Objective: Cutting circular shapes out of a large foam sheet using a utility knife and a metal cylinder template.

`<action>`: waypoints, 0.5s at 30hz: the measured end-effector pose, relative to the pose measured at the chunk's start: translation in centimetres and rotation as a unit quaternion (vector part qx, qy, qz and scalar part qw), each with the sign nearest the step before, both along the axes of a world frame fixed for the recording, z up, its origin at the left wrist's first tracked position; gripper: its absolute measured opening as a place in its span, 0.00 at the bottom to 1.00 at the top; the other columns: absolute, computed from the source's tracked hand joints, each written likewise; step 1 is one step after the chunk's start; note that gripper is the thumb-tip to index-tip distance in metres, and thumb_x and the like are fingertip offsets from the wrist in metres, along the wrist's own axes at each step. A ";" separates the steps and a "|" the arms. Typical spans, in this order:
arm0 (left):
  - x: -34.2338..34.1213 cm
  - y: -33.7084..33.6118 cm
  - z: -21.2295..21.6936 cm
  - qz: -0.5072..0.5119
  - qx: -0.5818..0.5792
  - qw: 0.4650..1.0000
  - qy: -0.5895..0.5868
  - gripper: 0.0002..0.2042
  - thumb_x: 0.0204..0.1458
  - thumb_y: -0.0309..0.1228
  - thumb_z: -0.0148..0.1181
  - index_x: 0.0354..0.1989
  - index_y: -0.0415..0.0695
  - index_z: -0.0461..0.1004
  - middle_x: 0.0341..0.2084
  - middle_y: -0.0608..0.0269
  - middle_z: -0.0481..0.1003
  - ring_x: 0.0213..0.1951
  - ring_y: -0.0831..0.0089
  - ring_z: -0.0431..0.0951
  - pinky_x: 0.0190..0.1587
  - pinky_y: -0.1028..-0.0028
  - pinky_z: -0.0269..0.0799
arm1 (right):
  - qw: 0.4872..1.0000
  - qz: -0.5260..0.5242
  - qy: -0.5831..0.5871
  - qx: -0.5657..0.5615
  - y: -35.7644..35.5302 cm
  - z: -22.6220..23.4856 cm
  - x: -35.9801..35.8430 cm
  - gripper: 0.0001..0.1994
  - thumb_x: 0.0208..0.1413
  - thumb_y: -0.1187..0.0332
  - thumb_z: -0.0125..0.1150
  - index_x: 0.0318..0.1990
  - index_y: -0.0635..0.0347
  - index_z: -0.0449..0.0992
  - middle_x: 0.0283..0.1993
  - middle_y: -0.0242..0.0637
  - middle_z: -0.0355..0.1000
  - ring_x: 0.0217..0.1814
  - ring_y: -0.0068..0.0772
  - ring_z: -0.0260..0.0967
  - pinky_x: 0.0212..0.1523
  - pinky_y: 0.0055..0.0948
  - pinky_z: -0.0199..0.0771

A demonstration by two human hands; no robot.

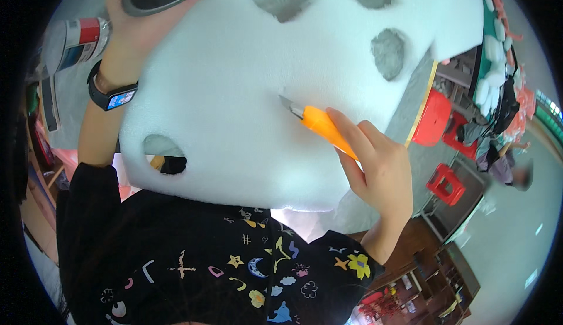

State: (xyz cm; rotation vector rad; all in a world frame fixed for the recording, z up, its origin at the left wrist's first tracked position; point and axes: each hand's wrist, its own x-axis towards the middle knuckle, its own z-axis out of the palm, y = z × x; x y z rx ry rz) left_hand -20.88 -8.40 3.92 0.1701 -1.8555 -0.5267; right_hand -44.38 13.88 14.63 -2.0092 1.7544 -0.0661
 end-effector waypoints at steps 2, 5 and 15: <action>0.1 0.2 -1.0 0.092 0.040 0.995 0.030 0.37 0.41 0.27 0.66 0.60 0.50 0.51 0.52 0.55 0.62 0.52 0.62 0.67 0.50 0.66 0.70 | 1.000 -0.001 0.008 -0.013 -1.0 0.2 0.3 0.25 0.42 0.75 0.59 0.52 0.52 0.69 0.23 0.36 0.63 0.19 0.36 0.62 0.20 0.30 0.60; -0.1 0.7 0.6 -0.315 0.574 0.685 0.320 0.25 0.48 0.40 0.59 0.53 0.46 0.62 0.46 0.57 0.67 0.48 0.67 0.69 0.48 0.68 0.70 | 0.999 0.008 0.023 -0.023 -2.7 1.0 0.9 0.24 0.43 0.74 0.58 0.52 0.51 0.69 0.23 0.36 0.63 0.19 0.36 0.62 0.20 0.30 0.60; -0.6 1.7 3.3 -0.287 0.680 0.624 0.257 0.18 0.51 0.46 0.53 0.41 0.45 0.69 0.36 0.64 0.71 0.39 0.75 0.71 0.41 0.73 0.70 | 0.993 0.105 0.037 0.038 -9.5 2.2 0.9 0.21 0.44 0.74 0.57 0.50 0.50 0.70 0.27 0.41 0.71 0.23 0.40 0.65 0.26 0.31 0.64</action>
